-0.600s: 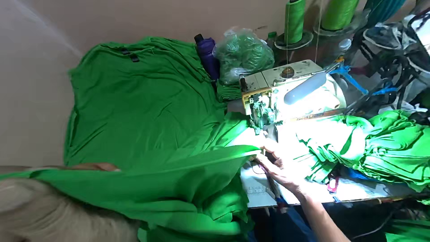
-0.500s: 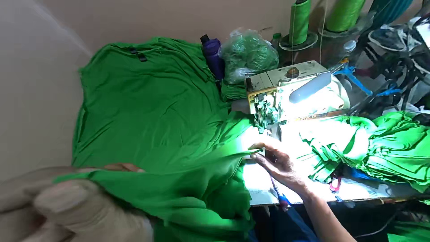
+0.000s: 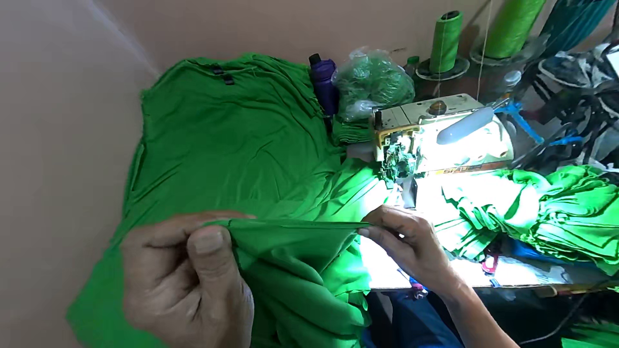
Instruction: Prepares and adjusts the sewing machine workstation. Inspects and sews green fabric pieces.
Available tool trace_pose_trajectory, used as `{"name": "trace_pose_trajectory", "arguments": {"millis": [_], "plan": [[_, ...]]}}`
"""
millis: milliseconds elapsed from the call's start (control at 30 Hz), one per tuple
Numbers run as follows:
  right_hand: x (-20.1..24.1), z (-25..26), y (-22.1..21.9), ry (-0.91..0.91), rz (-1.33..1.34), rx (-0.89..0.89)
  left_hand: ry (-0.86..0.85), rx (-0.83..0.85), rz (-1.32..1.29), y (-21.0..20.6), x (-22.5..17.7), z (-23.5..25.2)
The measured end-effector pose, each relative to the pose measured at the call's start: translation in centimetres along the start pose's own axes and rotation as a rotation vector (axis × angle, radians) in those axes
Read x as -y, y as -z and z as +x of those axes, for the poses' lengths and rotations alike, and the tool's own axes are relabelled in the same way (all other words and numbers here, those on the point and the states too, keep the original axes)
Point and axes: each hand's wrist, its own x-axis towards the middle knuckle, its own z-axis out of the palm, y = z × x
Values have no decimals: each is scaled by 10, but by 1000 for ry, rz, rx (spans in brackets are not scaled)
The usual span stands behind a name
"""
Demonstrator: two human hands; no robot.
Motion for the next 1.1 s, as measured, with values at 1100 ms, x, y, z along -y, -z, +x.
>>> {"name": "trace_pose_trajectory", "arguments": {"millis": [1100], "plan": [[-57, -60, 16, -227, 70, -149, 31, 832, -203, -83, -1, -50]]}}
